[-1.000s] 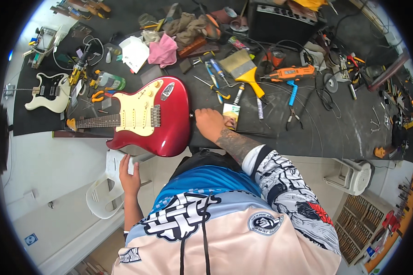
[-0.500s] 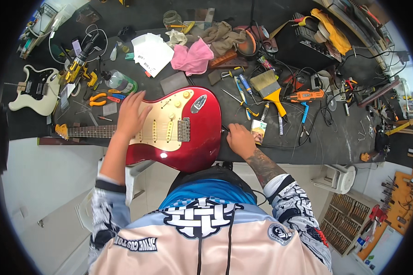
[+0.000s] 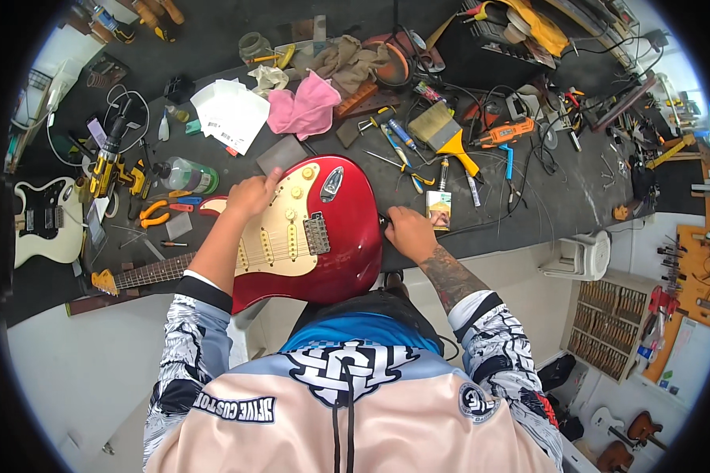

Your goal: Replacing and tightening a guitar string on an electric guitar.

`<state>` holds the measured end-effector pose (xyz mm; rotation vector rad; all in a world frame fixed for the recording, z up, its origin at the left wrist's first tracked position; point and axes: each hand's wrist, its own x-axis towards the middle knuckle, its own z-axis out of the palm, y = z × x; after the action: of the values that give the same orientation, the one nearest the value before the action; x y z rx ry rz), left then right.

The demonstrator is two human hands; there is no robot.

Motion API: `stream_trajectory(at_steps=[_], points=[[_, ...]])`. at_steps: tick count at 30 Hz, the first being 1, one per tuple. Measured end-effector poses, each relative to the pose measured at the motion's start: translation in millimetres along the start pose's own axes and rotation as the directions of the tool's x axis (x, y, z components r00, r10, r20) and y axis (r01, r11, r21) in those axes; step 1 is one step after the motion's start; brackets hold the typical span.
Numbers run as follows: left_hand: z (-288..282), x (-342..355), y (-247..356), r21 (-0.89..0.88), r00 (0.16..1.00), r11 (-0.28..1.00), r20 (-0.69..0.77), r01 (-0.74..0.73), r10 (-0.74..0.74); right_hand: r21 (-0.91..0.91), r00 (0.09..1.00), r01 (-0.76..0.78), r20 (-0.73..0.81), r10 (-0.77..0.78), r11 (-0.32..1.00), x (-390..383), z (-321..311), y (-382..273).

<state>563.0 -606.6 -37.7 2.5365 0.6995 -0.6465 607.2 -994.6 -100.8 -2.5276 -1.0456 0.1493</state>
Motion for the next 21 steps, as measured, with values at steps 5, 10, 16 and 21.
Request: stream_trajectory(at_steps=[5, 10, 16, 21], points=[[3.2, -9.9, -0.9, 0.126, 0.999, 0.992, -0.04, -0.026, 0.031, -0.026, 0.999, -0.001, -0.033, 0.001, 1.0, 2.2, -2.8, -0.3], [-4.3, -15.9, 5.5, 0.144, 0.999, 0.989, -0.024, -0.025, 0.029, -0.115, 0.963, -0.24, -0.154, 0.221, 0.964, 4.6, -28.5, 4.9], [2.1, -16.6, -1.0, 0.14, 0.997, 0.989, -0.051, -0.042, 0.05, -0.2, 0.916, -0.401, -0.092, 0.39, 0.894, 2.4, -53.4, 6.7], [-3.3, -19.8, 4.8, 0.112, 0.998, 0.993, -0.043, -0.046, 0.051, 0.145, 0.971, -0.017, -0.235, 0.051, 0.989, 80.2, -72.3, -34.3]])
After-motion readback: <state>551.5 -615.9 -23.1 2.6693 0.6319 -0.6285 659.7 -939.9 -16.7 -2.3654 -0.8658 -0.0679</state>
